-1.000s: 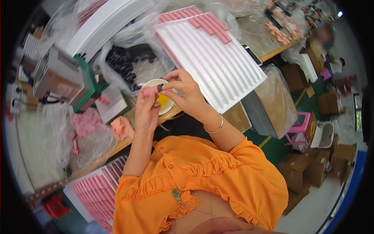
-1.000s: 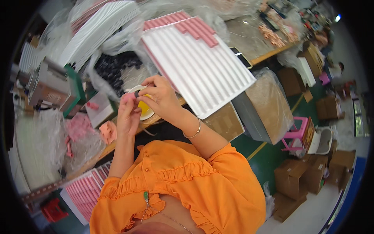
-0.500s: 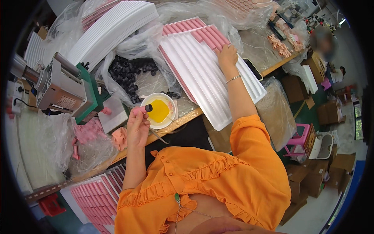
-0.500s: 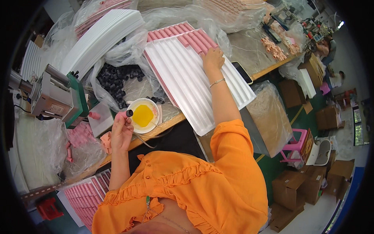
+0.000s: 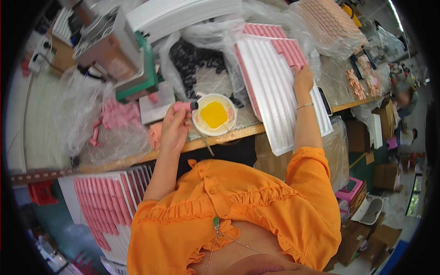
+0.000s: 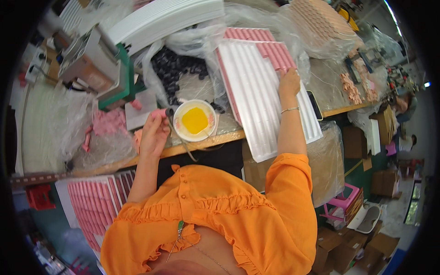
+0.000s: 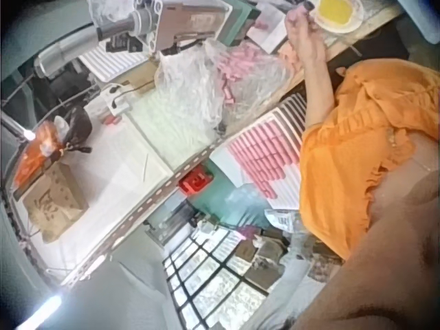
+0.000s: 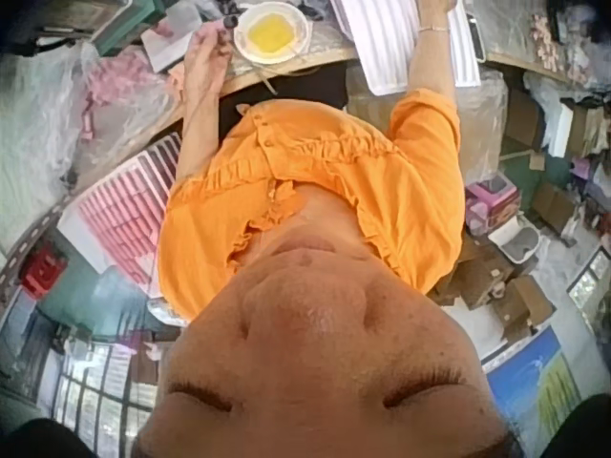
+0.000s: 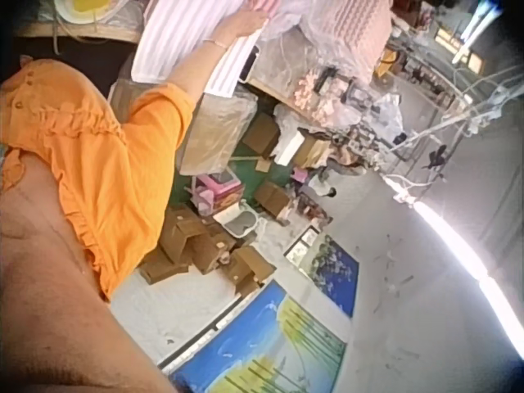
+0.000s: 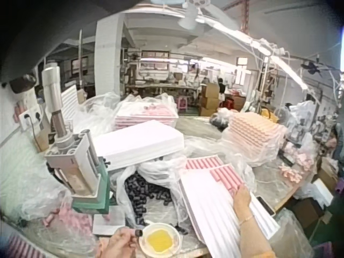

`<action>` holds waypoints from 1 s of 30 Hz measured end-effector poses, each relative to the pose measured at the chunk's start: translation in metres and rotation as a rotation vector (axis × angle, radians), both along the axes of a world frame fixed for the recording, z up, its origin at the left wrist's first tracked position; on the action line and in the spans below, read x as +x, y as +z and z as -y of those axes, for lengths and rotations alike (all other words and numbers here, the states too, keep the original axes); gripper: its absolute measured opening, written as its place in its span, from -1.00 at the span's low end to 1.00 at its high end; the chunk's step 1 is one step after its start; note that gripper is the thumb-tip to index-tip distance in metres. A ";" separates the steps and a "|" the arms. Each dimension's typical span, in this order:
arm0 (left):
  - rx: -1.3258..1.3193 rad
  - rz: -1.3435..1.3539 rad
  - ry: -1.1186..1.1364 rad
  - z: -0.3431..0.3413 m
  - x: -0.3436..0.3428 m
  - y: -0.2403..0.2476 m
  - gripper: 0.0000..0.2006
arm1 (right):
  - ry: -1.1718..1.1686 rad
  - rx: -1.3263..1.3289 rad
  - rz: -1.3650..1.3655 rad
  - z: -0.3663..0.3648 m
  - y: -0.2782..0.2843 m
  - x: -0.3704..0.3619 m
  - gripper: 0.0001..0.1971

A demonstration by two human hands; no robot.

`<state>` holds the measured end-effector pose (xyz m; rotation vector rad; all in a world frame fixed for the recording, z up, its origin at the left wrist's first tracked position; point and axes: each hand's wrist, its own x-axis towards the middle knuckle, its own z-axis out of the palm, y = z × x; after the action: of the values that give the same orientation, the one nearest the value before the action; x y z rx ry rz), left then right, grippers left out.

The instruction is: Manual assembly and packaging of lipstick tubes, including cleaning, capping, and placing them in trays.

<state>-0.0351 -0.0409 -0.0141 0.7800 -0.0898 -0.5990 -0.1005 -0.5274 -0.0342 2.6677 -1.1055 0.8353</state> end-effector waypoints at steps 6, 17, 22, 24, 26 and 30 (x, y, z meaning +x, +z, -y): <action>0.106 0.100 0.186 -0.010 0.005 0.015 -0.75 | 0.372 0.189 0.251 -0.079 0.078 -0.008 -0.67; 0.376 0.341 0.107 -0.053 0.006 0.024 -0.73 | 1.174 0.725 0.107 -0.354 0.082 0.016 -0.50; 0.676 0.562 0.053 -0.068 0.028 0.018 -0.58 | 1.245 0.621 -0.094 -0.363 0.062 0.042 -0.66; 0.986 0.849 0.669 -0.059 0.045 0.022 -0.55 | 1.030 0.822 -0.126 -0.365 0.060 0.063 -0.63; 1.120 0.986 0.671 -0.060 0.072 0.015 -0.59 | 1.031 0.834 -0.140 -0.373 0.054 0.088 -0.57; 1.329 1.179 0.428 -0.080 0.097 0.000 -0.63 | 1.008 0.696 -0.043 -0.396 0.033 0.130 -0.51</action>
<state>0.0621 0.0391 -0.0142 2.3030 -0.6239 0.3992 0.0299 -0.1313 -0.0011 3.8384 0.1215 0.5013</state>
